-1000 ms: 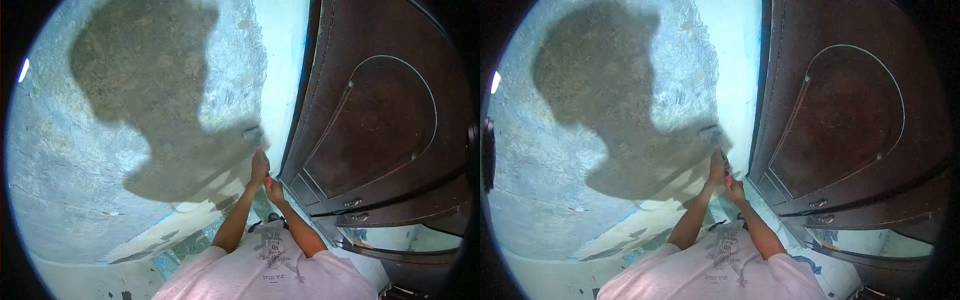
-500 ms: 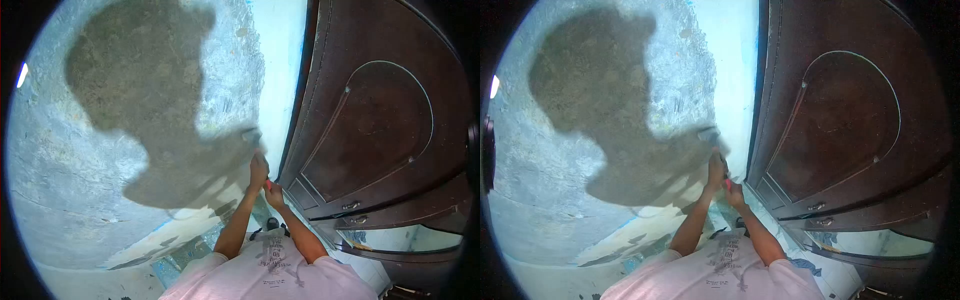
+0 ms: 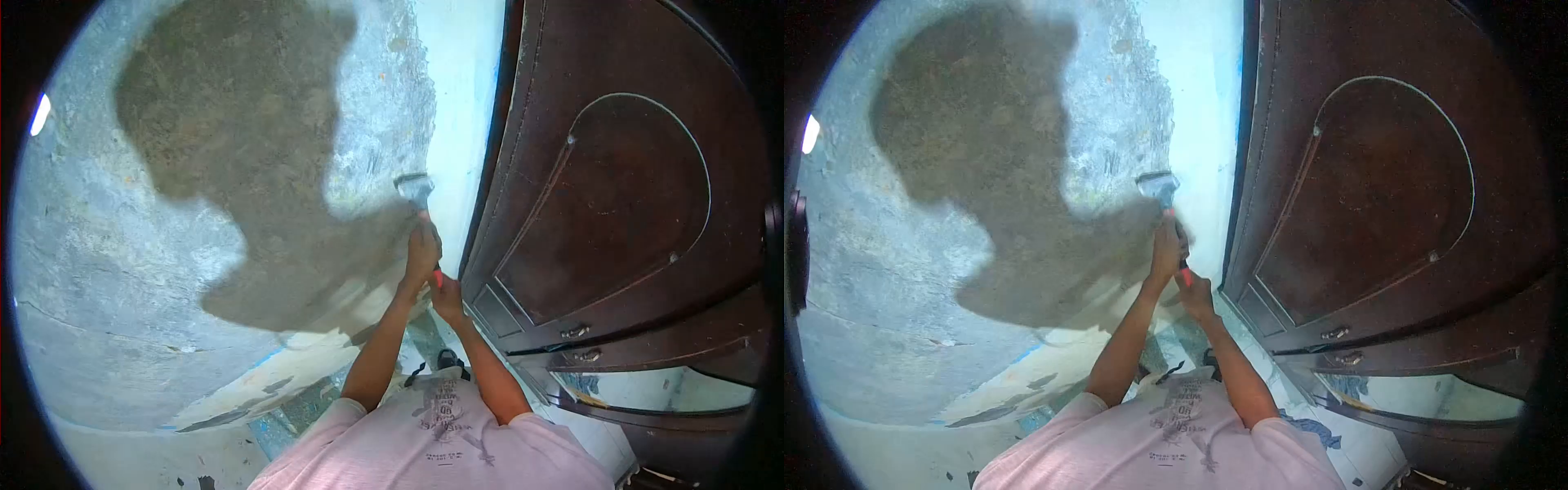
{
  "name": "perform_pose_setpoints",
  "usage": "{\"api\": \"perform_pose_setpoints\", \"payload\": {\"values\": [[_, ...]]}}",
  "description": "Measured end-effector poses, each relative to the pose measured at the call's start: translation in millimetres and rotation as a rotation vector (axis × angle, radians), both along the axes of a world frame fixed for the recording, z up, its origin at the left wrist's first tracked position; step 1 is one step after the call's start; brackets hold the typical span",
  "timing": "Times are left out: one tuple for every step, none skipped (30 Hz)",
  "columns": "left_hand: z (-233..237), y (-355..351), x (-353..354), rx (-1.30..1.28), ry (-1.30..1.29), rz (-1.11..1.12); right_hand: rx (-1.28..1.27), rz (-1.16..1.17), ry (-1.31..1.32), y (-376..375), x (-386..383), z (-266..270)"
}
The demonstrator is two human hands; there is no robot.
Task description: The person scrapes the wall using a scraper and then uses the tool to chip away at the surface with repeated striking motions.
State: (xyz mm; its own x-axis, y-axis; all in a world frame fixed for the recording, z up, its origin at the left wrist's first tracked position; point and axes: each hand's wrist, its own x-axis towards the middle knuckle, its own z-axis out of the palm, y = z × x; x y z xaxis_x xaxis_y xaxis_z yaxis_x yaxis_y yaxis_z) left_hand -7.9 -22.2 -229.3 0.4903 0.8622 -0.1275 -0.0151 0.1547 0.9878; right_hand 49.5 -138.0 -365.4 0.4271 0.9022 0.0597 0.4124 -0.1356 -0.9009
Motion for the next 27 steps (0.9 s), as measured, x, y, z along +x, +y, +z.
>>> {"api": "perform_pose_setpoints", "payload": {"values": [[-28.7,-1.1,6.7,0.256,0.015,0.141,0.228,-0.022,-0.278,1.4,7.5,-50.8],[-69.1,3.5,7.8,0.265,0.017,0.139,0.455,-0.052,-0.553,11.6,-2.8,-100.2],[-116.8,9.2,7.6,0.349,0.051,0.188,0.106,0.026,-0.059,-13.4,-8.2,-36.4],[-143.1,7.3,4.1,0.428,0.087,0.236,0.105,0.021,-0.054,-19.3,-10.0,-32.7],[-61.9,-38.5,-5.8,0.402,0.121,0.237,0.097,0.046,-0.069,-25.4,-10.3,-32.3],[-57.3,-30.1,-3.7,0.406,0.118,0.231,0.091,0.07,-0.088,-25.7,-7.4,-31.2],[-53.2,-16.6,2.4,0.198,0.003,0.194,0.233,0.024,-0.101,-14.8,-6.9,-32.0],[-54.0,-4.9,9.3,-0.017,-0.109,0.158,0.271,0.015,-0.204,-3.2,0.5,-23.8],[-67.9,13.4,18.1,0.675,0.12,0.212,0.218,-0.008,-0.103,-2.1,0.2,21.6],[-42.9,12.1,19.3,0.665,0.122,0.216,0.17,-0.029,-0.002,-1.7,-0.1,66.5],[6.6,3.3,17.2,0.302,0.01,0.133,0.127,0.0,-0.01,5.6,6.4,67.7],[34.9,-1.1,15.1,-0.057,-0.102,0.048,0.13,0.007,-0.011,5.3,7.0,69.2],[31.9,-4.4,17.1,-0.042,-0.128,0.081,0.137,0.013,0.002,2.6,6.0,70.9],[13.0,-7.8,17.7,-0.037,-0.129,0.084,0.144,0.017,0.015,-2.2,5.1,70.6],[-15.6,-11.4,16.8,0.064,-0.07,0.154,0.164,-0.055,-0.043,0.9,0.3,20.0],[-33.2,-16.0,14.7,0.165,-0.011,0.221,0.069,0.008,-0.036,-5.6,2.3,1.1],[-37.5,-22.8,11.2,0.172,-0.013,0.216,0.015,0.036,-0.075,-15.6,2.0,-10.3],[-39.0,-26.8,8.9,0.086,-0.042,0.2,-0.037,0.062,-0.115,-18.1,3.7,-15.2],[-37.4,-24.0,9.7,0.002,-0.07,0.181,-0.027,0.054,-0.119,-14.5,7.2,-7.3],[-29.0,-21.8,11.3,0.006,-0.071,0.177,-0.002,0.074,-0.113,-16.8,9.7,1.0],[-23.8,-24.5,9.8,-0.028,-0.072,0.155,0.013,0.098,-0.104,-22.6,9.2,7.3],[-23.1,-26.2,7.9,-0.063,-0.072,0.136,0.006,0.1,-0.101,-25.6,7.9,4.5],[-28.2,-23.0,10.4,-0.039,-0.1,0.163,0.044,0.109,-0.175,-26.3,6.8,2.6],[-30.0,-21.3,10.0,-0.041,-0.101,0.163,0.082,0.116,-0.252,-27.3,6.5,0.6],[-27.2,-23.0,7.8,-0.065,-0.085,0.157,0.077,0.118,-0.252,-25.1,4.4,-11.3],[-26.8,-26.1,6.2,-0.091,-0.069,0.151,0.161,0.079,-0.165,-20.3,0.4,-31.9],[-45.1,-25.1,7.1,-0.096,-0.069,0.151,0.246,0.04,-0.077,-20.2,-2.5,-43.9]]}}
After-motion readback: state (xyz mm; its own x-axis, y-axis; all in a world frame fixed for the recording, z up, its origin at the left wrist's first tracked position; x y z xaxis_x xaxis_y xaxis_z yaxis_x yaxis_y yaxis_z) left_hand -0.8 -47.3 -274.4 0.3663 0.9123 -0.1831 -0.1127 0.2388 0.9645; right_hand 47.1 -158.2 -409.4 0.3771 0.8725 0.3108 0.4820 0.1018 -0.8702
